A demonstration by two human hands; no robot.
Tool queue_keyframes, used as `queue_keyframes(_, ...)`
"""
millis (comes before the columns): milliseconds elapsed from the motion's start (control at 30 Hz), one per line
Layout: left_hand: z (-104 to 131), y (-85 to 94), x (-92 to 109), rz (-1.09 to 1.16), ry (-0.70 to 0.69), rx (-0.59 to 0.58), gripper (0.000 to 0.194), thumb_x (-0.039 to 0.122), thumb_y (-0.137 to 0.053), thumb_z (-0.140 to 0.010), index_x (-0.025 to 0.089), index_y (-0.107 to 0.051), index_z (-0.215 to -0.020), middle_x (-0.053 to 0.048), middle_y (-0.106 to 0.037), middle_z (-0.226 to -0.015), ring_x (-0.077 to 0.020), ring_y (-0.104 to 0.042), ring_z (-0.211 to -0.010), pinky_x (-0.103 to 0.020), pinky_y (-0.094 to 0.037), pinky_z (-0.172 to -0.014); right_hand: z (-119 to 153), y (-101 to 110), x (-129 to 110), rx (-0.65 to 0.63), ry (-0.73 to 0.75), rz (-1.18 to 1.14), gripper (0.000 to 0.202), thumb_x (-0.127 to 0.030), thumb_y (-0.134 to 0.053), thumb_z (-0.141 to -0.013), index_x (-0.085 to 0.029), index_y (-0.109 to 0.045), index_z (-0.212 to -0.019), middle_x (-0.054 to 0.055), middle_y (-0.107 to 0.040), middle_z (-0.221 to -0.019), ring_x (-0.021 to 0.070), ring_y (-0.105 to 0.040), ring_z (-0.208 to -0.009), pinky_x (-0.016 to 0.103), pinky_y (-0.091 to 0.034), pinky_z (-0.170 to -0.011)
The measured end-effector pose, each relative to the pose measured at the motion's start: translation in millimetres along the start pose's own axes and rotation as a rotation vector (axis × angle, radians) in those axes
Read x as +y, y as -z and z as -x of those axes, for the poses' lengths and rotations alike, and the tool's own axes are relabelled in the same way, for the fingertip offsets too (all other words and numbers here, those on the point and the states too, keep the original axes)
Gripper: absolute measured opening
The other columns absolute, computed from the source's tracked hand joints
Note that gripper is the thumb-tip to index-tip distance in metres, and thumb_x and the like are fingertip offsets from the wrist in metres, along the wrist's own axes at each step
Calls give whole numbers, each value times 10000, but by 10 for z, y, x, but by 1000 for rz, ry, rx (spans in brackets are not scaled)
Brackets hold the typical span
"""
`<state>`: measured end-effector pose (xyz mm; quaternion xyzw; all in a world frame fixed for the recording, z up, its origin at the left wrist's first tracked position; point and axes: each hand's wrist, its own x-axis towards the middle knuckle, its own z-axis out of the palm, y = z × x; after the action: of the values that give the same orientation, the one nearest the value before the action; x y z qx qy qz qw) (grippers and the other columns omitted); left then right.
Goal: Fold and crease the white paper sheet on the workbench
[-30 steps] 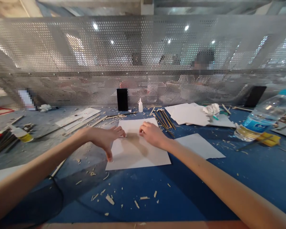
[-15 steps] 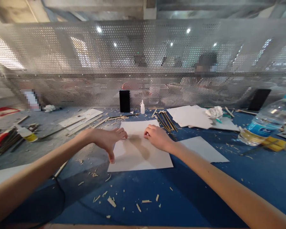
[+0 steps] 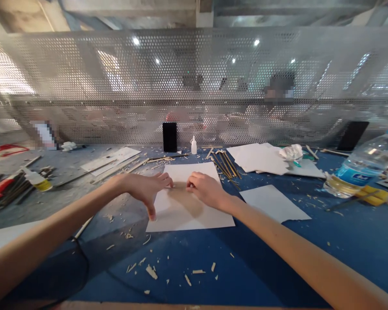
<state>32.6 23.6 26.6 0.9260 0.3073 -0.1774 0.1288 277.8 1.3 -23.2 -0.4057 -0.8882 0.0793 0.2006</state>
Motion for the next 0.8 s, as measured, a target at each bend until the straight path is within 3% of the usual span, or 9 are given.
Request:
queue_keyframes(233,-7,-10,-2,-16,8,-12,1032,635,-771,-435,203,-435,-1311,-147,-462,-1310,-416,-412,-1198,-448,-407,-970,-13,74,177,41,-73,65,80,-210,-638,-891,-205,-667,-816,10,-637,-856,163,-581,-806,282,-407,-729)
queue_keyframes(500,9,-2,9,4,2,-13,1036,633,-774,-465,183,-421,-1328,-163,-460,-1317,-405,-408,-1214,-433,-429,-949,-21,115,80,-63,-57,22,70,-210,-628,-886,-212,-677,-836,21,-661,-904,172,-600,-830,282,-411,-723)
queue_keyframes(667,5,5,15,-17,1,-18,1015,622,-771,-472,174,-434,-1318,-167,-467,-1319,-399,-408,-1220,-429,-413,-970,-17,73,182,29,-91,84,90,-189,-606,-901,-196,-671,-839,40,-660,-937,186,-595,-884,297,-416,-772)
queue_keyframes(800,4,6,11,-24,3,-17,997,613,-772,-473,146,-447,-1291,-173,-458,-1300,-388,-421,-1199,-404,-409,-976,-15,59,206,-10,-126,60,75,-196,-625,-889,-205,-667,-827,27,-657,-910,177,-599,-842,289,-418,-742)
